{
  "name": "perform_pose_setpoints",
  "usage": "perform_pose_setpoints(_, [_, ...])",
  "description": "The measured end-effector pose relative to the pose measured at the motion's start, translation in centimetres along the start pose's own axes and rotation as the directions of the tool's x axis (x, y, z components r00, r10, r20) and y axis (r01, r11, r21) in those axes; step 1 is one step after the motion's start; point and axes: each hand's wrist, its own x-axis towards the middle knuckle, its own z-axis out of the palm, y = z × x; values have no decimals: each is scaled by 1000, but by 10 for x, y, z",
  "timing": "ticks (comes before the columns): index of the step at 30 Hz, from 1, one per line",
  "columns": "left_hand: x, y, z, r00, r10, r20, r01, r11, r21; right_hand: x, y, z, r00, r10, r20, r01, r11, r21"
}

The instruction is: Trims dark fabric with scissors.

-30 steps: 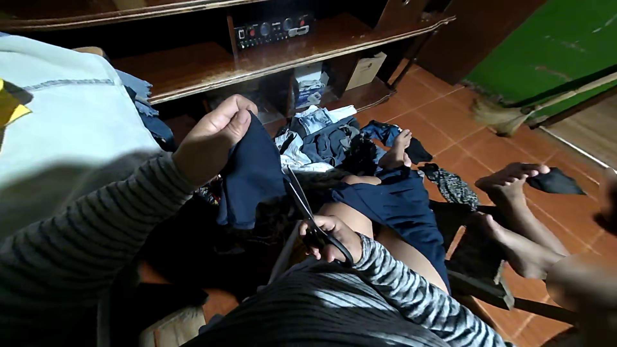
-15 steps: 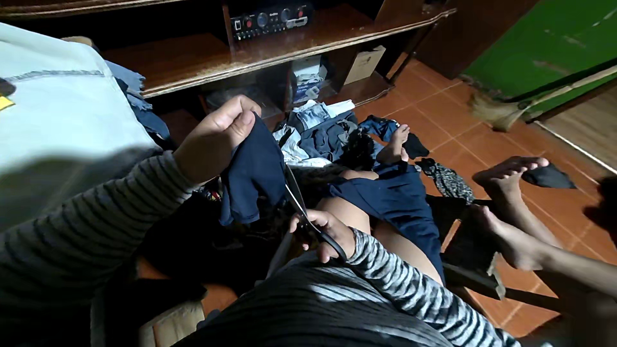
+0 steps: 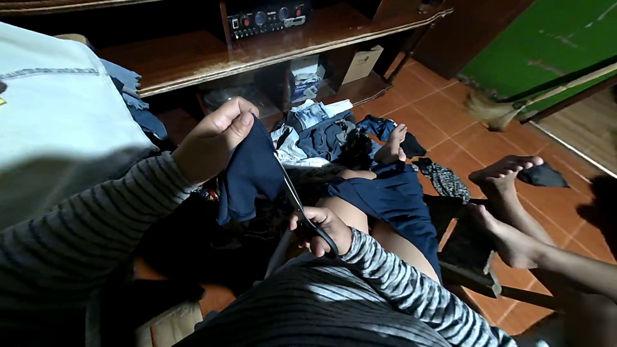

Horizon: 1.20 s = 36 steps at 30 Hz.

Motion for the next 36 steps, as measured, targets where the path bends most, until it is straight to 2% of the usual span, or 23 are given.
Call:
perform_pose_setpoints(3, [0, 1, 1, 999, -44, -3, 44, 999, -16, -2, 0, 0, 1000, 8, 1, -8, 1000, -20])
perform_pose_setpoints(10, [0, 0, 3, 1000, 22, 13, -24, 990, 141, 0, -1, -2, 999, -34, 25, 34, 999, -5])
perform_pose_setpoints(19, [-1, -3, 7, 998, 41, 47, -47, 989, 143, 5, -6, 0, 999, -37, 6, 37, 998, -41])
perform_pose_setpoints(30, [-3, 1, 9, 999, -33, 24, 28, 984, 174, 5, -7, 0, 999, -32, -18, 30, 995, -96])
perform_pose_setpoints(36, [-5, -2, 10, 999, -2, 54, -8, 983, 184, 6, -7, 1, 999, -20, -28, 18, 997, -79])
